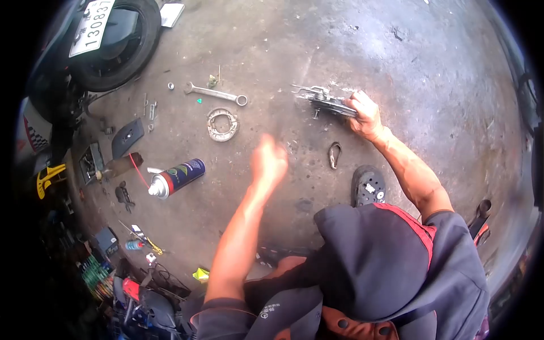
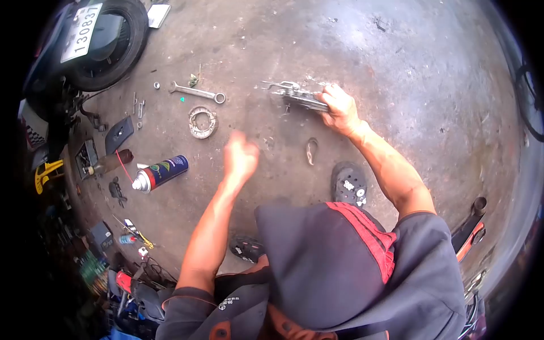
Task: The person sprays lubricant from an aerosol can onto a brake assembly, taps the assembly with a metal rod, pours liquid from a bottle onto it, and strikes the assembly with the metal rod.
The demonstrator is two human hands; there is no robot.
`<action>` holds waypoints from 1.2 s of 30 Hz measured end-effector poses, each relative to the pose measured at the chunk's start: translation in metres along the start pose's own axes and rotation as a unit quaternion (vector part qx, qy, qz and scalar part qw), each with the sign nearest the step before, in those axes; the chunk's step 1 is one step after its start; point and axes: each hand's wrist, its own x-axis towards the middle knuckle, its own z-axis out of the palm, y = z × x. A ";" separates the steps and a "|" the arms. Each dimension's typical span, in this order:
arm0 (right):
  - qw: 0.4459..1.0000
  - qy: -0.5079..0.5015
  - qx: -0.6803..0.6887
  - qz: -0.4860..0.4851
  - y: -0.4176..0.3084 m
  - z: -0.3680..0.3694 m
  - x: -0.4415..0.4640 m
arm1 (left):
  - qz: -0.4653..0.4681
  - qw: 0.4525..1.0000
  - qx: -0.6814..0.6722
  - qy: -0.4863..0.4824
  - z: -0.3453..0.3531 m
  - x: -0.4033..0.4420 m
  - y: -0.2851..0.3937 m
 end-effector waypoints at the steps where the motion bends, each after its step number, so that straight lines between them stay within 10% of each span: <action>1: 1.000 -0.003 0.012 -0.015 0.001 -0.001 0.001 | -0.078 0.972 -0.177 -0.135 0.018 0.004 -0.007; 7: 0.999 -0.019 -0.014 -0.045 -0.004 -0.008 -0.003 | 0.128 0.871 -0.379 0.286 -0.134 0.011 0.064; 10: 0.998 0.008 -0.025 -0.051 -0.002 -0.003 -0.013 | 0.063 0.778 -0.527 0.336 -0.075 0.001 0.063; 11: 0.999 0.019 -0.015 -0.036 0.000 -0.003 -0.015 | 0.136 0.908 -0.227 0.325 0.005 0.012 0.009; 12: 0.999 0.013 -0.007 -0.028 0.006 -0.005 -0.012 | 0.024 0.996 -0.074 0.051 0.026 -0.005 0.011; 13: 1.000 0.004 0.003 -0.022 0.011 -0.010 -0.007 | -0.049 0.984 -0.150 -0.079 0.031 -0.003 0.008; 19: 0.999 0.011 0.049 -0.021 0.017 -0.008 -0.006 | 0.146 0.862 -0.414 0.254 -0.139 0.014 0.053; 22: 0.999 0.017 0.042 0.018 0.012 -0.006 -0.006 | 0.074 0.774 -0.529 0.340 -0.083 0.014 0.044; 23: 0.998 0.018 0.046 0.033 0.013 -0.005 -0.007 | 0.126 0.906 -0.229 0.332 -0.004 0.019 0.003; 24: 0.998 0.020 0.053 0.034 0.015 -0.006 -0.008 | 0.059 0.989 -0.073 0.112 0.013 0.004 0.017; 27: 0.996 0.035 0.059 0.048 0.024 -0.011 -0.014 | -0.005 0.979 -0.203 -0.035 -0.005 0.025 0.004; 29: 0.997 0.040 0.054 0.050 0.017 -0.008 -0.023 | 0.152 0.932 -0.241 0.222 -0.079 0.034 0.027; 34: 0.995 0.048 0.064 0.054 0.018 -0.005 -0.015 | -0.002 0.819 -0.492 0.294 -0.086 0.032 0.036; 36: 0.994 0.042 0.063 0.077 0.018 -0.007 -0.013 | 0.061 0.996 -0.025 0.055 0.018 0.010 0.001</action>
